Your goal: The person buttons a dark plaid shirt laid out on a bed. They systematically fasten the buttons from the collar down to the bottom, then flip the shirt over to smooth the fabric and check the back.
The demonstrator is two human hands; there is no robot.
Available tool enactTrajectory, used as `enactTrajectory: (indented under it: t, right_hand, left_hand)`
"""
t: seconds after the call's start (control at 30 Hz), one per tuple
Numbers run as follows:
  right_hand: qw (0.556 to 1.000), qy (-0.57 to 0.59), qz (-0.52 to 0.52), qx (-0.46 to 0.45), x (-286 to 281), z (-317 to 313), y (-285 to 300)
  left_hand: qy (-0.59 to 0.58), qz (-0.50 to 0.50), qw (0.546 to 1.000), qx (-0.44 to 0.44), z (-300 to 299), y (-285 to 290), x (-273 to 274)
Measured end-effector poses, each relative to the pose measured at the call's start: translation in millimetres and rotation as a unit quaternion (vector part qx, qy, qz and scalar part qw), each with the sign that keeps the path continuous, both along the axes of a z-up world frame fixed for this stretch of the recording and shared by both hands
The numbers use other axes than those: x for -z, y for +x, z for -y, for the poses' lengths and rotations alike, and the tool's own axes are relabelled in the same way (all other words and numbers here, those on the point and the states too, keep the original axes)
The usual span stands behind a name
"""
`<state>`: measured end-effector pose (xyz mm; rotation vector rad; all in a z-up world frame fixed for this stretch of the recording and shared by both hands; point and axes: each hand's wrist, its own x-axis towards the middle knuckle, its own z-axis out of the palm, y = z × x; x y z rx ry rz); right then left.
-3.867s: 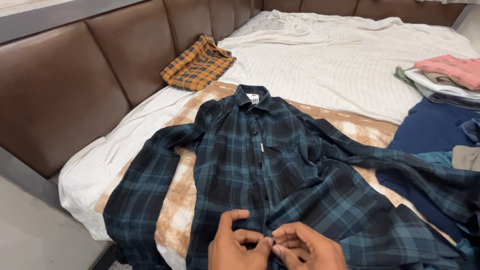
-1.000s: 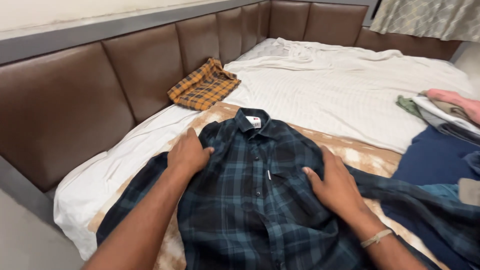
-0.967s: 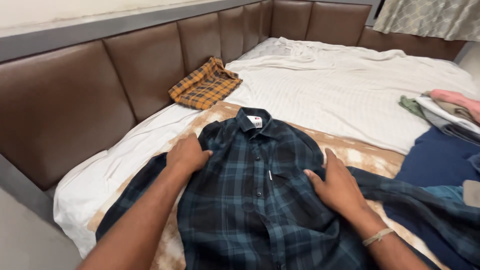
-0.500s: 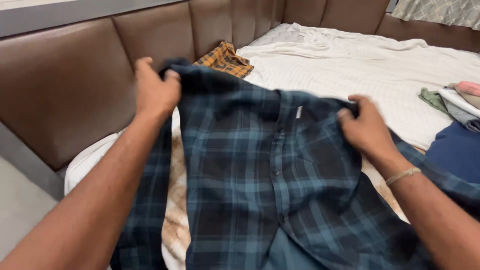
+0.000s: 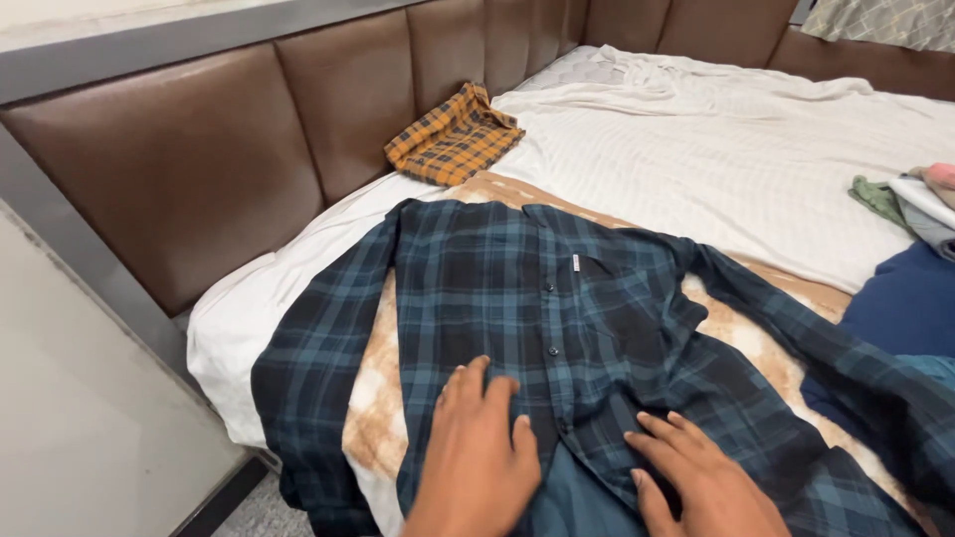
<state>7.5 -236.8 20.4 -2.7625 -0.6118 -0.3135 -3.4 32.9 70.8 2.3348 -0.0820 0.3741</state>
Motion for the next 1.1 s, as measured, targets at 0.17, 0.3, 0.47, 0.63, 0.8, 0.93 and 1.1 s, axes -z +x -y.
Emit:
enactTrajectory:
  t: [0.17,0.3,0.47,0.63,0.8,0.93,1.1]
  right_hand:
    - [0.998,0.046,0.05,-0.008,37,-9,8]
    - [0.992,-0.103,-0.003,-0.072,113,0,30]
    - [0.984,0.133,-0.081,-0.088,212,14,60]
    - [0.991,0.019,0.114,0.068,132,-5,27]
    - [0.996,0.073,0.048,0.017,45,-27,16]
    - [0.981,0.14,-0.032,0.131,22,-38,9]
    - [0.992,-0.006,-0.108,0.072,34,-49,8]
  left_hand:
    - [0.078,0.089,0.992,0.049,11,3,40]
    - [0.085,0.1,0.99,0.061,24,17,54]
    - [0.143,-0.105,0.975,0.133,34,23,52]
    - [0.166,-0.193,0.96,0.12,32,21,57]
    - [0.164,-0.198,0.96,0.111,31,17,37]
    - [0.112,-0.233,0.961,0.098,35,14,31]
    - [0.08,-0.145,0.985,0.04,33,10,48]
